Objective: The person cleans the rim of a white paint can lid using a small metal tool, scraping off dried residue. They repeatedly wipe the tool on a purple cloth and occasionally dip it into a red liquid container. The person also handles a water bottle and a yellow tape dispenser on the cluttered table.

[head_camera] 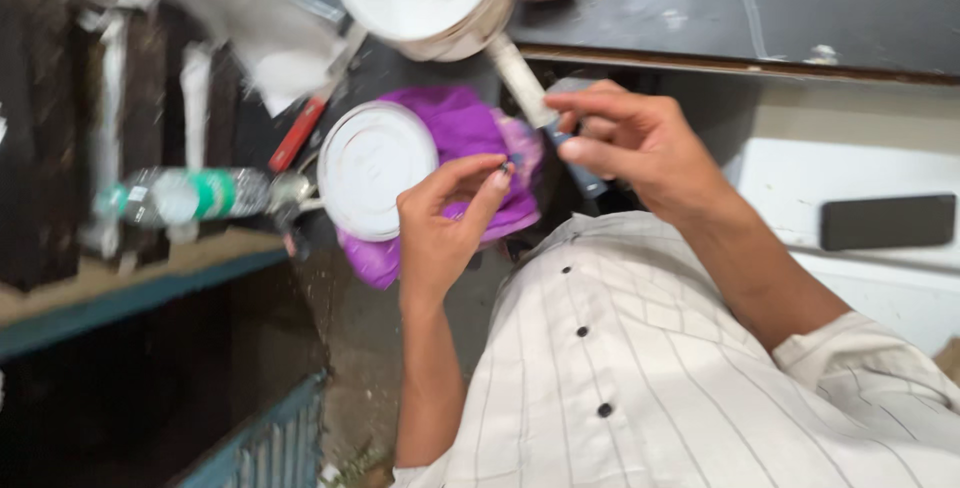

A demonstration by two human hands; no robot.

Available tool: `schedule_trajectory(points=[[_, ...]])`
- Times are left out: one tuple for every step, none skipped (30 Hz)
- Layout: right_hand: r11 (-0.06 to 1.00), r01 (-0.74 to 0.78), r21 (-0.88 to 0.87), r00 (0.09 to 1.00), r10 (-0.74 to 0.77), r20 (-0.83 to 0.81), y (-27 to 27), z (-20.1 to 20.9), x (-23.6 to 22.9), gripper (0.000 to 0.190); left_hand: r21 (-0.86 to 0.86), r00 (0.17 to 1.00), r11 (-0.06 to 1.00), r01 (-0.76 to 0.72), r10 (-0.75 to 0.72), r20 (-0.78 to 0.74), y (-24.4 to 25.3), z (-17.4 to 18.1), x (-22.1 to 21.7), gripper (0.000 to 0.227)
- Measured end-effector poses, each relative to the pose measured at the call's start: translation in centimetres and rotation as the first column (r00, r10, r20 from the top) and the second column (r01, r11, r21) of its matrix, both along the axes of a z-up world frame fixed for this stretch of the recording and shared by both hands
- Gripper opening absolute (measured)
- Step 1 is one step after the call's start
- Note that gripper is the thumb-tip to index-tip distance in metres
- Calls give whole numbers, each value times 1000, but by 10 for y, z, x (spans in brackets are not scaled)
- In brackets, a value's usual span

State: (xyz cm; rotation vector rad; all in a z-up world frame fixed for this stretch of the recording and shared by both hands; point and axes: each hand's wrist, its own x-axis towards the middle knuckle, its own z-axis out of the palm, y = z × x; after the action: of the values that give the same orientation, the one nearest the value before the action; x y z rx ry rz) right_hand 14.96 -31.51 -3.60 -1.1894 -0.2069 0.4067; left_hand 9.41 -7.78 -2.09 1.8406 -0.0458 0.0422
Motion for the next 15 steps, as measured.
schedule_trajectory(points=[[999,6,-33,999,-5,37,-6,-5,3,38,16,1000,1000,25,-25,-18,-5,2,5,20],[999,35,-35,997,-32,65,-15,-10,5,35,12,996,997,75,-74,-40,-15,1,13,20],[997,63,-40,994,-59,93,-22,-16,9,32,7,990,992,125,-125,-60,-25,1,20,21],[993,107,-40,992,-104,72,-26,-18,15,29,15,986,990,141,-139,-91,-32,4,28,21],[988,152,-39,987,-150,52,-33,-19,20,26,24,981,987,158,-154,-121,-38,7,36,21],[982,187,-16,982,-186,33,-42,-22,29,25,43,979,985,167,-160,-126,-46,10,46,21],[975,222,7,975,-222,16,-53,-27,37,25,62,978,983,175,-166,-130,-57,11,57,22],[970,240,38,971,-240,-2,-63,-33,43,24,58,974,983,172,-161,-161,-68,13,64,22],[965,260,34,966,-259,-22,-74,-38,47,24,54,969,984,169,-156,-192,-78,15,73,22],[964,262,37,964,-261,-43,-83,-43,50,24,58,966,987,148,-132,-223,-88,15,80,22],[963,265,39,963,-262,-65,-90,-49,53,24,90,963,982,169,-144,-229,-97,14,89,22],[962,273,23,961,-272,-40,-96,-55,55,24,121,960,976,182,-150,-236,-106,14,97,21],[960,281,6,960,-281,-16,-101,-61,56,23,152,957,969,196,-155,-244,-116,14,106,21],[960,281,-9,960,-281,8,-106,-68,59,22,138,961,971,196,-162,-223,-129,15,115,20],[949,309,-58,951,-310,-11,-112,-75,63,21,124,965,973,196,-169,-201,-142,15,125,19]])
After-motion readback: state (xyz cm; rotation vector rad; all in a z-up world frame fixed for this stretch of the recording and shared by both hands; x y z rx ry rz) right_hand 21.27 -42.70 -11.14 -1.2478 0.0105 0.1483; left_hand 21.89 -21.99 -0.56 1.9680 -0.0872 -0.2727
